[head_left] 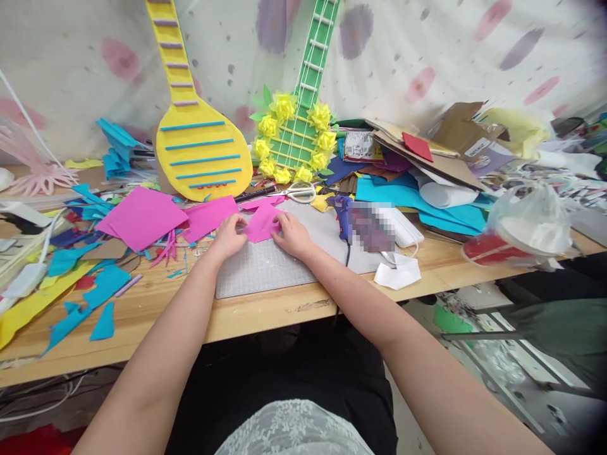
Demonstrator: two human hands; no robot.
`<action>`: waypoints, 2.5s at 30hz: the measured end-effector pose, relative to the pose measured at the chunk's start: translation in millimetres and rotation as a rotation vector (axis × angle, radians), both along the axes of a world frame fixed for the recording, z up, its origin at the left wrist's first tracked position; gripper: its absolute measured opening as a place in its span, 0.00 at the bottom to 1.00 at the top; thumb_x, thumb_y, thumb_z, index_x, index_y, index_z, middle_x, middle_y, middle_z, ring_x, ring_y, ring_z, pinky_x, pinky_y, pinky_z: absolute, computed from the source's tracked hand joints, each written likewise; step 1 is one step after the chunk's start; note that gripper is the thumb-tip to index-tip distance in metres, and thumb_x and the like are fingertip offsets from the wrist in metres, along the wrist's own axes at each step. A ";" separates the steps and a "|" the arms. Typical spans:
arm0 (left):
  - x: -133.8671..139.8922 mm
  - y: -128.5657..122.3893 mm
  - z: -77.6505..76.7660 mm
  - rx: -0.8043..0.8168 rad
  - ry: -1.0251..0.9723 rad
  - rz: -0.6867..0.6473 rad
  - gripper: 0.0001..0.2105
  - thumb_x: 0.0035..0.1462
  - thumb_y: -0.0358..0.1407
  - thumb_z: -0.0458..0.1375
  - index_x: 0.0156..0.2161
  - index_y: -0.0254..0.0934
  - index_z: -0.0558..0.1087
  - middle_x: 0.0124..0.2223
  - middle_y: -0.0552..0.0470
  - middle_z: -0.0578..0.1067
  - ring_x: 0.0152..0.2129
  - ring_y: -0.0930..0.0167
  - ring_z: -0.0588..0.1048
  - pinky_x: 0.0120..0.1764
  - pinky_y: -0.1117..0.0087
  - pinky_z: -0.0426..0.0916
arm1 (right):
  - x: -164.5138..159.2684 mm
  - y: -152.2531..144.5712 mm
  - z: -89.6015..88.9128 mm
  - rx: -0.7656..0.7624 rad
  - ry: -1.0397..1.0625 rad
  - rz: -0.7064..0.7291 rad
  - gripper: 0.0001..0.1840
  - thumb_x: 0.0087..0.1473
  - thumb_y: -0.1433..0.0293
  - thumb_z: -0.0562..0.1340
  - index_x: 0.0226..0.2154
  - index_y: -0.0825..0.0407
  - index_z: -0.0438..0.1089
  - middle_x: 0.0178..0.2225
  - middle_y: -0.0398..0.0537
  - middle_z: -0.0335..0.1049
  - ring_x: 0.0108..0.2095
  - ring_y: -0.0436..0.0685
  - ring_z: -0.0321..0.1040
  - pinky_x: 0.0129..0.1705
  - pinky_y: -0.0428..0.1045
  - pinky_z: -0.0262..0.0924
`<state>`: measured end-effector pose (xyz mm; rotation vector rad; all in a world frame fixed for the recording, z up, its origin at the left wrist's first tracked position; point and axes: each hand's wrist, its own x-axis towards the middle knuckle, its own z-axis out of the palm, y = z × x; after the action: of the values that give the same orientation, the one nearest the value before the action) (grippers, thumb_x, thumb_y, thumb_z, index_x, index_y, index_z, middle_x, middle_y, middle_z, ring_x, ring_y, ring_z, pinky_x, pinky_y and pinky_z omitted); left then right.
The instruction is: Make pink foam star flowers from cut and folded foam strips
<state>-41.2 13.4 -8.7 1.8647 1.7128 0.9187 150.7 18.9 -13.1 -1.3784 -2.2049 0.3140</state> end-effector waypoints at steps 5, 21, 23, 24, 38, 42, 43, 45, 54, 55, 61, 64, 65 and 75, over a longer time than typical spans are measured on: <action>8.9 -1.3 -1.3 0.011 -0.201 0.028 0.11 0.45 0.33 0.58 0.34 0.39 0.62 0.32 0.55 0.70 0.29 0.71 0.71 0.36 0.67 0.65 | 2.3 0.9 2.2 -0.015 0.054 -0.004 0.12 0.50 0.75 0.53 0.40 0.52 0.63 0.37 0.49 0.64 0.40 0.55 0.60 0.43 0.50 0.57; 10.8 -2.8 0.0 0.127 -0.347 -0.337 0.21 0.40 0.22 0.45 0.38 0.39 0.71 0.54 0.49 0.69 0.34 0.72 0.74 0.38 0.66 0.71 | 14.4 14.7 -7.1 -0.114 0.367 -0.025 0.19 0.38 0.82 0.50 0.35 0.52 0.62 0.35 0.46 0.64 0.35 0.52 0.61 0.39 0.49 0.57; 7.9 -3.0 -1.6 0.159 -0.195 -0.384 0.20 0.42 0.22 0.47 0.38 0.39 0.73 0.50 0.50 0.73 0.40 0.69 0.74 0.45 0.63 0.69 | 15.0 17.1 -8.9 -0.124 0.405 -0.033 0.20 0.36 0.82 0.49 0.34 0.52 0.63 0.34 0.46 0.63 0.35 0.52 0.61 0.39 0.49 0.57; 7.2 -3.2 -2.2 0.165 -0.125 -0.395 0.18 0.43 0.22 0.48 0.37 0.39 0.74 0.47 0.50 0.75 0.42 0.68 0.73 0.47 0.61 0.67 | 15.2 18.2 -9.7 -0.128 0.423 -0.037 0.20 0.35 0.82 0.49 0.34 0.52 0.63 0.33 0.46 0.63 0.34 0.52 0.61 0.38 0.49 0.57; 20.9 -24.1 23.8 0.657 -0.076 0.114 0.08 0.58 0.36 0.52 0.40 0.40 0.72 0.47 0.48 0.74 0.49 0.67 0.69 0.52 0.61 0.63 | 24.5 22.2 -2.4 -0.102 0.590 -0.261 0.19 0.37 0.79 0.48 0.35 0.52 0.62 0.33 0.48 0.65 0.33 0.52 0.62 0.39 0.49 0.59; 23.5 -16.5 10.8 0.427 -0.025 0.070 0.08 0.57 0.35 0.53 0.38 0.40 0.74 0.44 0.49 0.76 0.45 0.66 0.70 0.48 0.62 0.65 | 23.7 20.3 -1.3 -0.098 0.506 -0.228 0.20 0.38 0.79 0.48 0.36 0.53 0.62 0.36 0.49 0.66 0.36 0.53 0.63 0.39 0.50 0.59; 24.0 -13.8 7.2 0.361 0.014 0.046 0.06 0.55 0.34 0.55 0.36 0.41 0.75 0.40 0.49 0.77 0.43 0.65 0.70 0.47 0.62 0.65 | 23.3 19.9 -1.4 -0.102 0.498 -0.214 0.20 0.38 0.79 0.48 0.36 0.53 0.63 0.35 0.49 0.67 0.36 0.54 0.63 0.39 0.50 0.59; 24.5 -9.5 1.5 0.269 0.100 0.001 0.04 0.52 0.34 0.58 0.31 0.42 0.76 0.35 0.50 0.78 0.39 0.63 0.69 0.45 0.60 0.64 | 22.4 18.6 -1.8 -0.119 0.492 -0.153 0.20 0.38 0.79 0.49 0.37 0.52 0.63 0.33 0.47 0.68 0.34 0.53 0.64 0.38 0.50 0.59; 26.2 -6.9 -4.8 0.240 0.211 -0.088 0.06 0.53 0.37 0.58 0.31 0.42 0.78 0.36 0.48 0.78 0.37 0.62 0.68 0.45 0.58 0.60 | 13.3 6.7 0.6 -0.079 0.358 0.112 0.24 0.39 0.82 0.50 0.41 0.52 0.62 0.34 0.45 0.72 0.37 0.52 0.64 0.40 0.49 0.58; 26.2 -6.0 -5.7 0.231 0.210 -0.083 0.06 0.53 0.37 0.58 0.32 0.41 0.78 0.36 0.48 0.78 0.37 0.62 0.69 0.45 0.58 0.60 | 12.3 6.3 0.8 -0.085 0.338 0.112 0.24 0.40 0.82 0.50 0.41 0.52 0.62 0.34 0.45 0.72 0.37 0.52 0.64 0.41 0.49 0.58; 29.1 1.6 -8.2 0.189 0.202 -0.001 0.08 0.54 0.39 0.57 0.33 0.42 0.78 0.36 0.48 0.78 0.36 0.63 0.70 0.45 0.58 0.60 | 7.9 7.5 1.1 -0.141 0.280 0.085 0.24 0.41 0.83 0.51 0.42 0.51 0.61 0.35 0.44 0.73 0.38 0.52 0.66 0.44 0.51 0.58; 32.2 4.6 -6.8 0.170 0.196 0.041 0.07 0.52 0.39 0.58 0.33 0.41 0.78 0.35 0.48 0.78 0.35 0.61 0.71 0.44 0.57 0.61 | 6.1 8.2 1.9 -0.195 0.314 0.056 0.21 0.43 0.81 0.53 0.42 0.50 0.61 0.34 0.43 0.73 0.37 0.51 0.67 0.44 0.51 0.59; 33.2 5.3 -6.2 0.165 0.192 0.053 0.07 0.52 0.38 0.58 0.34 0.41 0.78 0.34 0.48 0.78 0.35 0.61 0.71 0.44 0.57 0.61 | 5.5 8.4 2.4 -0.211 0.323 0.044 0.19 0.45 0.79 0.54 0.42 0.50 0.61 0.34 0.43 0.73 0.36 0.51 0.67 0.43 0.51 0.59; 37.9 7.9 -2.7 0.112 0.120 0.095 0.12 0.48 0.34 0.59 0.40 0.39 0.76 0.32 0.49 0.77 0.33 0.63 0.72 0.45 0.59 0.61 | -2.4 14.9 1.1 -0.242 0.322 -0.041 0.12 0.47 0.74 0.61 0.36 0.51 0.63 0.30 0.41 0.71 0.33 0.51 0.66 0.40 0.49 0.59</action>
<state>-3.3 21.2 -11.4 1.9602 1.8706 0.9751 148.2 33.7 -12.0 -1.3826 -1.9178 0.7526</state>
